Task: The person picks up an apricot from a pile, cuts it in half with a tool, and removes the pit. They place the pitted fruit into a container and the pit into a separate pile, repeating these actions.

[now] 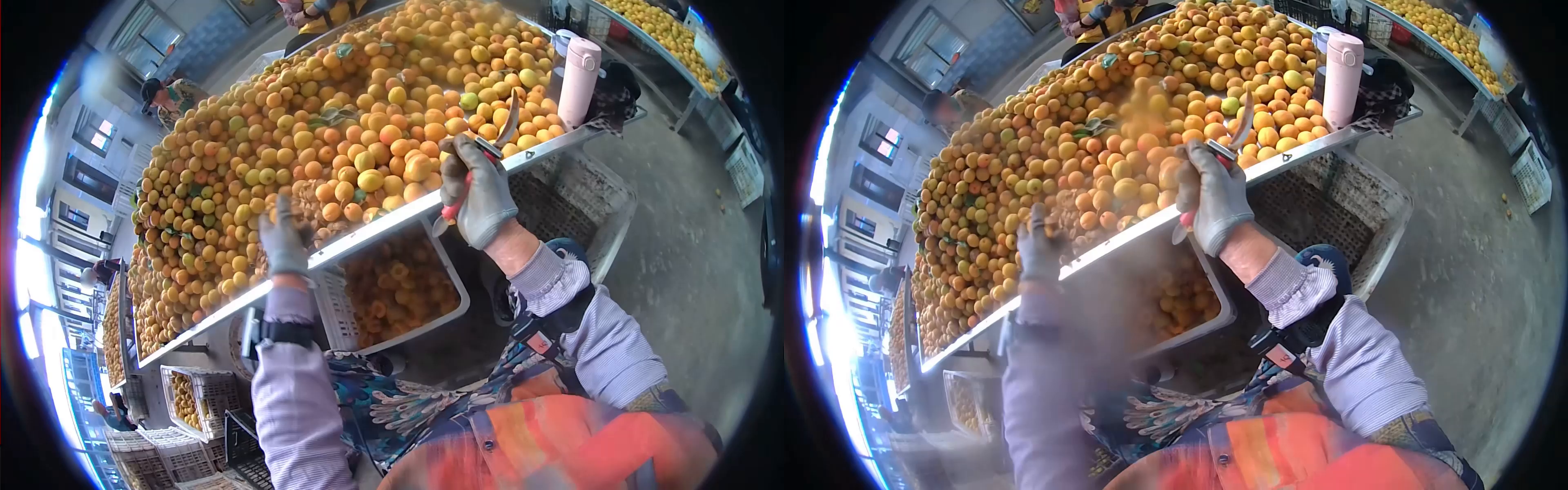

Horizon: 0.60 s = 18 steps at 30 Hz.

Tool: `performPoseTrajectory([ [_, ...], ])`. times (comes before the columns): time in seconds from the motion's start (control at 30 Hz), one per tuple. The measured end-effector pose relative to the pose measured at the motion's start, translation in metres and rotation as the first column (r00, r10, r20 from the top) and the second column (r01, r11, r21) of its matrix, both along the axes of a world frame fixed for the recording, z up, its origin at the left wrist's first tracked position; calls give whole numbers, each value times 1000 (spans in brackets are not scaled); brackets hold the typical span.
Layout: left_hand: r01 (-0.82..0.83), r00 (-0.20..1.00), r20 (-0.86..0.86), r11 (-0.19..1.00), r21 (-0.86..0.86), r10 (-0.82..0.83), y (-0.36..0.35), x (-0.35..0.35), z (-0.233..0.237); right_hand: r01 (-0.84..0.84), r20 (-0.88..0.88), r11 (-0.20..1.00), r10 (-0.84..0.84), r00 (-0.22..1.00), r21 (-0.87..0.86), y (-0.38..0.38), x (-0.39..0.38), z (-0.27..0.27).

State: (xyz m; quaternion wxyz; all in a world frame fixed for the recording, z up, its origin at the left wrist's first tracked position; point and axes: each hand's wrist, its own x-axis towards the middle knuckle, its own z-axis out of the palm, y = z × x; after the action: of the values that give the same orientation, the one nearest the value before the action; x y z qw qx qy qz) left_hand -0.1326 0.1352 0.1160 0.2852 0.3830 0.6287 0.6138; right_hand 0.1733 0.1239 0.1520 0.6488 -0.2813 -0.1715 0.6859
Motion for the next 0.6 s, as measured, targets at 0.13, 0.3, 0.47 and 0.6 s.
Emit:
performPoseTrajectory([
  [0.13,-188,970,-194,957,-223,145,15,-23,6,-53,10,998,53,999,23,-4,15,-24],
  [0.3,-256,917,-357,949,-185,177,13,-30,0,-3,-30,989,-1,1000,-145,2,23,-47],
  [0.47,-309,885,-419,930,-198,204,17,-16,23,4,3,985,-3,1000,-172,3,27,-50],
  [0.6,-236,961,-182,961,-144,209,18,-12,30,9,-37,983,-16,999,-184,5,35,-54],
])
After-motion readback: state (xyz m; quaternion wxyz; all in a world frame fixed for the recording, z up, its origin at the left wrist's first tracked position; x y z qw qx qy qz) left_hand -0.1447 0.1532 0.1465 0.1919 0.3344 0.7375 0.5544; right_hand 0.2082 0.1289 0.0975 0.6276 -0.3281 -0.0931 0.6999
